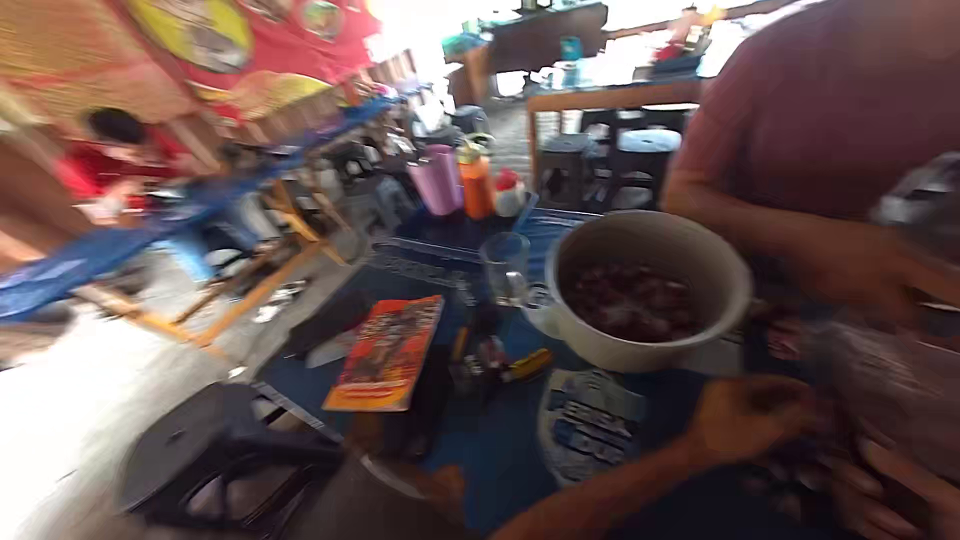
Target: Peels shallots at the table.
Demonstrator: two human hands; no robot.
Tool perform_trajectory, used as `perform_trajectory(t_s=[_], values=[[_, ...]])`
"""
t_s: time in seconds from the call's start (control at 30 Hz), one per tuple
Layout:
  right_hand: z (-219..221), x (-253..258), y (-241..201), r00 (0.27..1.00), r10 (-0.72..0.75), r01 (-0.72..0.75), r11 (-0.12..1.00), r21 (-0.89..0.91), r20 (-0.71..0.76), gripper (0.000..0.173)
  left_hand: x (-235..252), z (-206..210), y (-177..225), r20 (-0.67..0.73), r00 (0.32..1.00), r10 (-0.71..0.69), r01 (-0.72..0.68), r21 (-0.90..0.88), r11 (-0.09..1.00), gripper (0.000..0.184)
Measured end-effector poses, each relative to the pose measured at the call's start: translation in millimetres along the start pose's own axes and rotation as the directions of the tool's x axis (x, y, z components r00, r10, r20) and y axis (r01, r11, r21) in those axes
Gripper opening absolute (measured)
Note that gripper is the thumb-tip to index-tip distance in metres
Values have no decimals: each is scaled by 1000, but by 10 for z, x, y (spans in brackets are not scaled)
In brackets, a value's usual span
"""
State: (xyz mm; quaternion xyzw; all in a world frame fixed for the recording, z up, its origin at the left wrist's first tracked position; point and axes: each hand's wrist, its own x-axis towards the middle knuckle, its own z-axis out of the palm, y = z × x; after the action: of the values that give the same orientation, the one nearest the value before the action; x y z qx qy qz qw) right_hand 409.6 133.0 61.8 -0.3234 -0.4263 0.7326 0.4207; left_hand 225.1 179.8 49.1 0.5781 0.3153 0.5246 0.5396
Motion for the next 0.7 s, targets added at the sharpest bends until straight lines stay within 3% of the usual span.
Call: perform_trajectory(t_s=[0.2, 0.53, 0.7], values=[[123, -22, 18, 967, -25, 4, 996, -85, -252, 46, 10, -35, 22, 54, 993, -101, 104, -46, 994, 31], [116, -59, 18, 913, -50, 84, 994, 68, -404, 46, -16, -48, 16, 28, 977, -211, 213, -128, 969, 29], [146, -69, -64, 909, -62, 78, 997, 21, -411, 45, 18, -67, 54, 15, 975, -220, 220, -159, 963, 19]])
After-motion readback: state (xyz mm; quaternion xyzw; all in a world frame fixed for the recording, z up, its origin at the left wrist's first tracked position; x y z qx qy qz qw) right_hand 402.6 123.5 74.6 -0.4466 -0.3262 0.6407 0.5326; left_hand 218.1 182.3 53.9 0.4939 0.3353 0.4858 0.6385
